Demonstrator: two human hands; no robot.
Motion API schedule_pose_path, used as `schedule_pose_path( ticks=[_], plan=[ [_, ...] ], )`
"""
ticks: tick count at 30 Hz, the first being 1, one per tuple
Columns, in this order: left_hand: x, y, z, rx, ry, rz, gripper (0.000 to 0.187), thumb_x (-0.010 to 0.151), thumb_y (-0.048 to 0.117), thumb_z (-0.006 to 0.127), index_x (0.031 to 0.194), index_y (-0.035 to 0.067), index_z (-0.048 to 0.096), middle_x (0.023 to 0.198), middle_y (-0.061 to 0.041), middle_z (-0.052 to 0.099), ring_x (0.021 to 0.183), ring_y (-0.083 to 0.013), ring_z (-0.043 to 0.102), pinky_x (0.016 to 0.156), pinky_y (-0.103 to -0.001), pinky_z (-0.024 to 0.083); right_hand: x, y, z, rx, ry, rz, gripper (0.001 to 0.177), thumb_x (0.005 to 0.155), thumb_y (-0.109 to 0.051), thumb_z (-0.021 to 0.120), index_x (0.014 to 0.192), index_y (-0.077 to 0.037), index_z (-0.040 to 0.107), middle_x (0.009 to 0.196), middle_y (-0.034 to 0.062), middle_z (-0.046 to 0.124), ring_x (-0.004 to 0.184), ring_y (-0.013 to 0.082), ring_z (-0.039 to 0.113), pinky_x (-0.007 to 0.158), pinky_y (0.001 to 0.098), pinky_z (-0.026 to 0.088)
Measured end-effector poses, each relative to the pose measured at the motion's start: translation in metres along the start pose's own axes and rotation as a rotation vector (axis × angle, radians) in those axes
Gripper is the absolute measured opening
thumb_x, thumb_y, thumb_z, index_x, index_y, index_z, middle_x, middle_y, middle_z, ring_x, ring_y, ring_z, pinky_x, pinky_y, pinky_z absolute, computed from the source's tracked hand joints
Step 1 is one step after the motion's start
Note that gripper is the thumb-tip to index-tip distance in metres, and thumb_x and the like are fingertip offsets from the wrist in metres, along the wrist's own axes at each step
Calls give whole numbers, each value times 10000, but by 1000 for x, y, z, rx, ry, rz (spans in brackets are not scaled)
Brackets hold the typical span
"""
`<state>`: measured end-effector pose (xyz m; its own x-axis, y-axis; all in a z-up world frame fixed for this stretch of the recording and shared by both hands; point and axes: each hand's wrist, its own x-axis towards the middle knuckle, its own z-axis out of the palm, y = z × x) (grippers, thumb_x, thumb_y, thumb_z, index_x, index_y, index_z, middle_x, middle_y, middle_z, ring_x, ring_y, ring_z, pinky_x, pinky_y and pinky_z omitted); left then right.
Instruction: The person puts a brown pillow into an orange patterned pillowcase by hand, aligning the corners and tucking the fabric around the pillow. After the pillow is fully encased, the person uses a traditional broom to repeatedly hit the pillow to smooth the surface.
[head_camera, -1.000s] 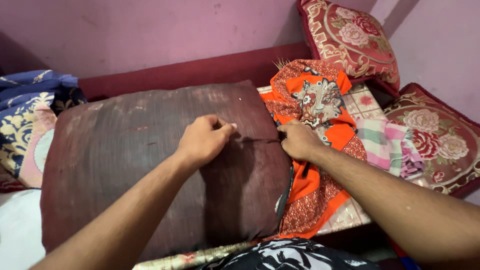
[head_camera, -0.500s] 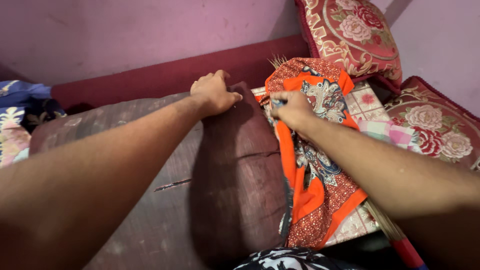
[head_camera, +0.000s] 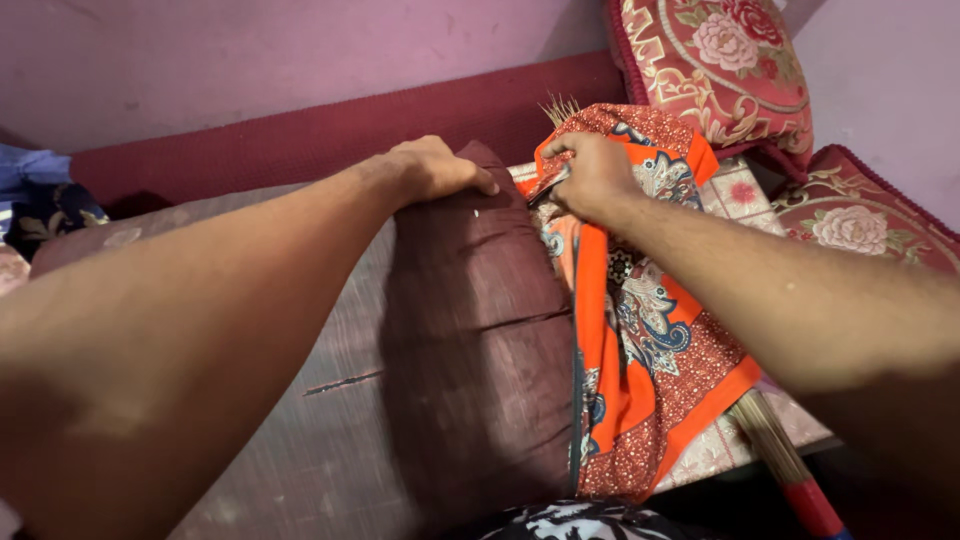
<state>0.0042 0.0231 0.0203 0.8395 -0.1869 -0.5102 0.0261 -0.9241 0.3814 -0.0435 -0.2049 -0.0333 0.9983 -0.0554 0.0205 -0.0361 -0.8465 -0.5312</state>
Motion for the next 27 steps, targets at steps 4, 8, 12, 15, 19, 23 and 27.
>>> schedule_pose_path(
  ticks=[4, 8, 12, 15, 19, 23, 27],
  plan=[
    [-16, -2, -6, 67, 64, 62, 842, 631, 677, 764, 1266, 124, 739, 1331, -108, 690, 1280, -312, 614, 1116, -486, 420, -3, -1, -16, -2, -29, 99, 211, 740, -236, 874, 912, -136, 806, 726, 70, 748, 635, 170, 718, 669, 336, 571],
    [-35, -10, -4, 50, 287, 260, 762, 619, 646, 804, 1192, 147, 743, 1131, -70, 762, 1171, -247, 651, 1048, -474, 394, 7, 0, -16, -60, 90, 114, 207, 701, -325, 871, 714, -133, 795, 699, 71, 749, 621, 179, 706, 667, 332, 558],
    [-55, -17, -7, -166, 184, 398, 453, 650, 540, 773, 990, 249, 842, 953, -29, 812, 982, -191, 749, 980, -340, 503, 17, -5, -8, -12, 194, 57, 159, 721, -266, 812, 690, -117, 762, 700, 92, 750, 635, 182, 728, 672, 337, 580],
    [-64, -14, -6, -252, 73, 447, 363, 667, 449, 785, 946, 224, 841, 908, -29, 814, 920, -174, 768, 888, -327, 561, 28, -25, -4, -21, 278, 83, 97, 770, -234, 784, 729, -146, 784, 721, 125, 729, 646, 195, 732, 672, 349, 587],
    [-61, -8, -5, -185, 40, 447, 366, 679, 422, 799, 990, 232, 835, 959, -25, 810, 954, -180, 748, 901, -342, 549, 21, -57, -20, 44, 221, -87, 41, 710, -166, 823, 708, -148, 787, 739, 72, 757, 658, 169, 744, 668, 328, 590],
    [-52, -4, 3, -109, 52, 465, 416, 666, 438, 819, 1054, 290, 815, 1036, -8, 791, 1012, -184, 718, 929, -347, 521, 2, -85, -31, 14, 191, -164, 127, 641, -141, 888, 703, -129, 778, 734, 66, 756, 642, 172, 737, 643, 321, 584],
    [-50, 0, 11, 9, 93, 560, 400, 712, 454, 827, 1051, 244, 793, 1115, -35, 760, 1090, -225, 686, 949, -397, 498, -6, -94, -27, -38, 245, -278, 93, 712, -41, 773, 708, -128, 804, 725, 86, 758, 631, 178, 729, 652, 325, 590]
  ],
)
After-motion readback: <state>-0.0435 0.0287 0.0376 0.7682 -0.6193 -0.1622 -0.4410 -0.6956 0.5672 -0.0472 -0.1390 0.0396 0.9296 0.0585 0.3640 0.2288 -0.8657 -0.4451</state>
